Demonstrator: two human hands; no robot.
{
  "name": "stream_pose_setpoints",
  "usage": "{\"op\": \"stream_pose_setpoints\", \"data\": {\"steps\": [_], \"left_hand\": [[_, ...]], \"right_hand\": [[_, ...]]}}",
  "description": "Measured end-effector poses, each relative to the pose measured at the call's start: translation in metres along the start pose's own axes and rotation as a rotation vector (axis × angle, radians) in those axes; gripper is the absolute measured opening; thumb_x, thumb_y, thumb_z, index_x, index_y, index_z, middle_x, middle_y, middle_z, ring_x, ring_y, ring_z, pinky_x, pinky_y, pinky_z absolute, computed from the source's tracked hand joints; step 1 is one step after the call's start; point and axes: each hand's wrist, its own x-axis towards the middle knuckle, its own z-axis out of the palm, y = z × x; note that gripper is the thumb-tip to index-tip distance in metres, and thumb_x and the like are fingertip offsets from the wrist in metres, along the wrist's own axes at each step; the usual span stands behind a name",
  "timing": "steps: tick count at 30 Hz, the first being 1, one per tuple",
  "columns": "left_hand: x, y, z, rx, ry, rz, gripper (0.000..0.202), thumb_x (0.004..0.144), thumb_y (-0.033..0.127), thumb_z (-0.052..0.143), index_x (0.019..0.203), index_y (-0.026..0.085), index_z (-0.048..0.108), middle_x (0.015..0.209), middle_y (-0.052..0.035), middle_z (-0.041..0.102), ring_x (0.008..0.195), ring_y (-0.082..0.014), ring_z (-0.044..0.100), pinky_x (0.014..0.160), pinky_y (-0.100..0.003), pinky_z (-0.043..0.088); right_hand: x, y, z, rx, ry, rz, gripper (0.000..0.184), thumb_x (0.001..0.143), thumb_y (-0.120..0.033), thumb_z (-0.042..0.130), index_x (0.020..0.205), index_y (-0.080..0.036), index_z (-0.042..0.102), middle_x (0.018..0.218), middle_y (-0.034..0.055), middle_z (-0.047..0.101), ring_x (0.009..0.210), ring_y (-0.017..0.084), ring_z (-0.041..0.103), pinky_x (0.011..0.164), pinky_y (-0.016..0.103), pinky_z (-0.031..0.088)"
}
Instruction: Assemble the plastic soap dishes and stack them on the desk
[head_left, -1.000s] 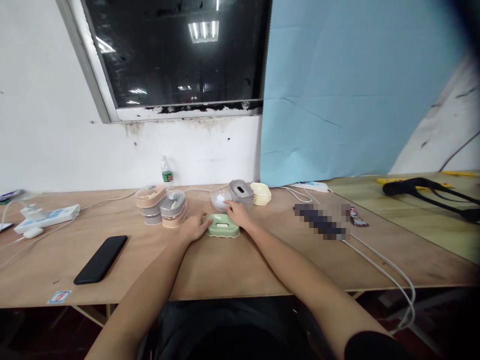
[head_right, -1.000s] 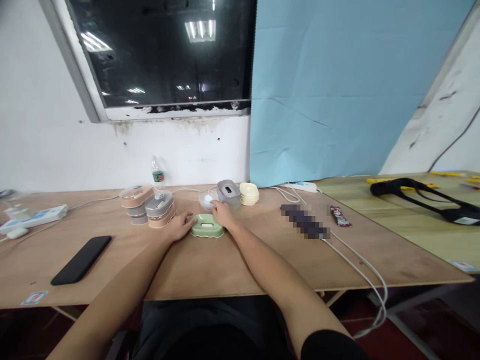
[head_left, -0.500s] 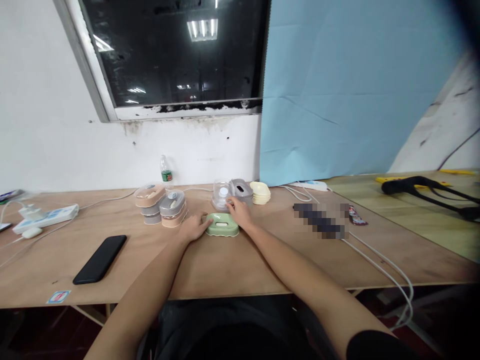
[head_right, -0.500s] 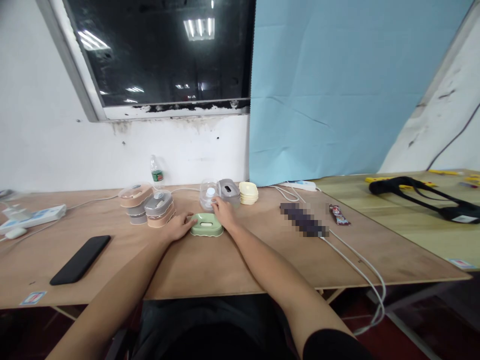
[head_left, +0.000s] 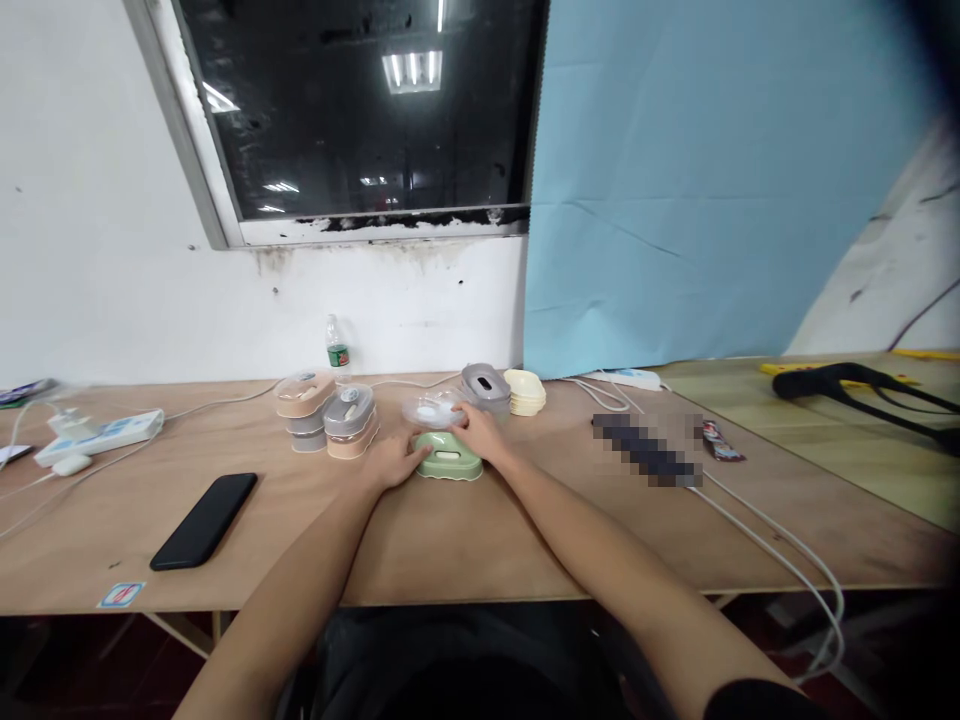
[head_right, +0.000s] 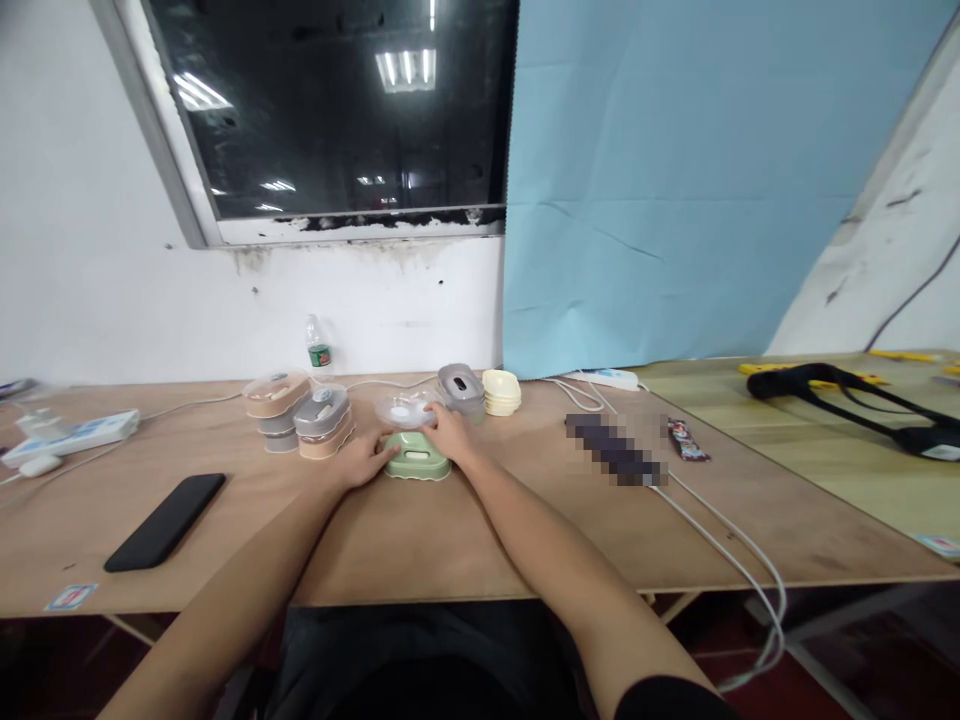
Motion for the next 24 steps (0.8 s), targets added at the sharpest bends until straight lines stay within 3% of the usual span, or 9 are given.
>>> {"op": "stream_pose_setpoints", "data": {"steps": [2,5,10,15,21,24], "left_hand": [[-0.001,0.000,0.000,-0.011,0.009,-0.008,0.057,0.087,0.061,0.037,0.131,0.025,0.046,0.098,-0.0049,0.068,0.089,-0.0233,0.064,0.081,-0.034,0.046],[-0.001,0.001,0.001,-0.034,0.058,-0.011,0.066,0.086,0.063,0.038,0.139,0.023,0.037,0.121,-0.0098,0.060,0.108,-0.0260,0.058,0.092,-0.037,0.043],[0.005,0.005,0.004,-0.137,0.078,0.044,0.073,0.088,0.061,0.038,0.146,0.018,0.026,0.148,-0.0130,0.035,0.131,-0.0270,0.040,0.106,-0.039,0.034],[0.021,0.009,0.009,-0.122,0.025,0.089,0.070,0.089,0.058,0.038,0.144,0.016,0.032,0.150,-0.0110,0.031,0.137,-0.0250,0.031,0.113,-0.039,0.024],[0.025,0.005,0.015,-0.087,-0.011,0.111,0.062,0.090,0.055,0.038,0.144,0.025,0.032,0.152,-0.0039,0.025,0.139,-0.0228,0.027,0.114,-0.041,0.022],[0.024,0.004,0.016,-0.086,-0.004,0.120,0.062,0.090,0.056,0.036,0.144,0.024,0.033,0.151,-0.0044,0.027,0.139,-0.0228,0.028,0.114,-0.040,0.023]], "right_hand": [[-0.001,-0.003,-0.002,-0.019,-0.022,0.014,0.046,0.075,-0.048,0.067,0.113,-0.024,0.059,0.081,0.0008,0.070,0.080,0.019,0.063,0.065,0.025,0.042],[-0.003,-0.006,-0.004,-0.059,-0.014,0.041,0.053,0.075,-0.060,0.062,0.114,-0.024,0.060,0.086,0.0027,0.071,0.082,0.020,0.064,0.066,0.026,0.042],[-0.004,-0.006,-0.006,-0.126,0.018,-0.023,0.033,0.092,-0.043,0.043,0.110,-0.026,0.064,0.092,0.0032,0.072,0.087,0.020,0.065,0.072,0.026,0.043],[-0.002,-0.007,-0.007,-0.123,0.006,-0.124,0.030,0.091,-0.031,0.045,0.114,-0.026,0.064,0.104,0.0055,0.070,0.095,0.022,0.064,0.080,0.029,0.044],[0.000,-0.003,-0.004,-0.021,0.028,-0.111,0.023,0.091,-0.029,0.043,0.101,-0.024,0.064,0.087,0.0032,0.071,0.083,0.019,0.064,0.074,0.027,0.043],[0.001,0.000,0.000,0.105,0.036,-0.100,0.022,0.089,-0.027,0.044,0.106,-0.021,0.057,0.074,-0.0002,0.068,0.072,0.017,0.062,0.069,0.026,0.043]]}}
